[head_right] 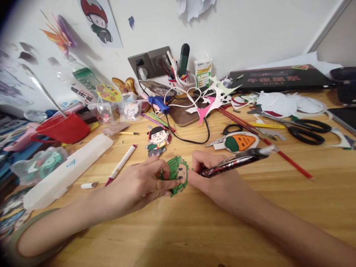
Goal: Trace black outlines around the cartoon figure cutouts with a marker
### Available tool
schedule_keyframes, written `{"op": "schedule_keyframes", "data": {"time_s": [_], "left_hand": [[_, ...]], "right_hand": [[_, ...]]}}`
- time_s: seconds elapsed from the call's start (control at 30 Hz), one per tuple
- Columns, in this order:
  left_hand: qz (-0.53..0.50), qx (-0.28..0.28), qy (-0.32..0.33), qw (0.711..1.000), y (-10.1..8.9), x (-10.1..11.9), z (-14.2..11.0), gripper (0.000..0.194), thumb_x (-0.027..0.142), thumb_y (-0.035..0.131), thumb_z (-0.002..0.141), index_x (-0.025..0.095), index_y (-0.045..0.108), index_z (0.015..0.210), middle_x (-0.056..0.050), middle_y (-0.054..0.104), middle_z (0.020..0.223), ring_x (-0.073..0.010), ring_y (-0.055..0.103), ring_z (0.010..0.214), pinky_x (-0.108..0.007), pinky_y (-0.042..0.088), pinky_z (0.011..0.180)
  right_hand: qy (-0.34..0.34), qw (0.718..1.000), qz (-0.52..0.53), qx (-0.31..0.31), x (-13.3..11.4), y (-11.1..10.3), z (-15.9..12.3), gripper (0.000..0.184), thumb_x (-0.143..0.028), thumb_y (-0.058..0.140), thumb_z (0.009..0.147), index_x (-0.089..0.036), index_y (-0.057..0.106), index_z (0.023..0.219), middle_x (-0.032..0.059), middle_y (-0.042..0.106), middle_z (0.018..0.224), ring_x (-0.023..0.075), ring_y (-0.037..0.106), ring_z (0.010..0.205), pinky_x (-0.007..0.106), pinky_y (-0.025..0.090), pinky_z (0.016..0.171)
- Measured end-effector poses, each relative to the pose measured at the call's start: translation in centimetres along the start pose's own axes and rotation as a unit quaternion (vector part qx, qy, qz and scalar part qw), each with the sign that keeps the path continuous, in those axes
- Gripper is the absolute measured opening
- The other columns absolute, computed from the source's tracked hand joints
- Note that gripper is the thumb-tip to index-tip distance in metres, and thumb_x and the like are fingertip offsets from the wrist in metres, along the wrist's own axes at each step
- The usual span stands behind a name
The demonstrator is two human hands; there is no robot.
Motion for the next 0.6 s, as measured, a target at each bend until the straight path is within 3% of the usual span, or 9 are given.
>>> {"op": "schedule_keyframes", "data": {"time_s": [0.13,0.3,0.4,0.6], "left_hand": [[0.008,-0.005,0.005,1.0,-0.1,0.1,0.1,0.029,0.027,0.034,0.094,0.023,0.057,0.111,-0.006,0.048,0.089,-0.0173,0.048,0.082,-0.028,0.041,0.069],[-0.031,0.005,0.019,0.999,-0.1,-0.4,0.0,0.029,0.023,0.041,0.091,0.024,0.054,0.117,-0.007,0.048,0.094,-0.0181,0.048,0.086,-0.031,0.042,0.074],[-0.065,0.027,0.043,0.997,0.1,-1.0,-0.1,0.031,0.016,0.046,0.086,0.026,0.057,0.114,-0.007,0.049,0.101,-0.018,0.048,0.091,-0.032,0.042,0.078],[-0.165,0.089,0.028,0.982,0.3,-1.5,-0.1,0.028,0.007,0.047,0.084,0.021,0.063,0.103,-0.005,0.056,0.103,-0.0141,0.051,0.095,-0.03,0.039,0.088]], "right_hand": [[0.013,0.999,0.036,0.016,0.3,-0.2,0.2,0.026,-0.017,0.053,0.073,-0.02,0.037,0.053,-0.0059,0.04,0.05,0.0089,0.036,0.049,0.023,0.026,0.045],[0.05,0.971,0.19,0.135,1.0,-1.3,0.6,0.03,-0.027,0.054,0.08,-0.021,0.037,0.055,-0.0063,0.04,0.049,0.0089,0.037,0.046,0.024,0.026,0.044],[0.057,0.961,0.233,0.134,1.1,-2.0,0.8,0.032,-0.033,0.058,0.079,-0.021,0.038,0.056,-0.0071,0.037,0.046,0.0081,0.034,0.042,0.024,0.022,0.041],[0.066,0.969,0.194,0.136,0.8,-2.5,1.3,0.024,-0.03,0.061,0.074,-0.021,0.043,0.062,-0.0067,0.041,0.051,0.0081,0.035,0.044,0.023,0.026,0.043]]}}
Point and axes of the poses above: each hand's wrist, its own z-axis towards the middle knuckle, its own y-axis out of the palm, x = y × z, the point moved 1 cm from there along z, towards the middle knuckle
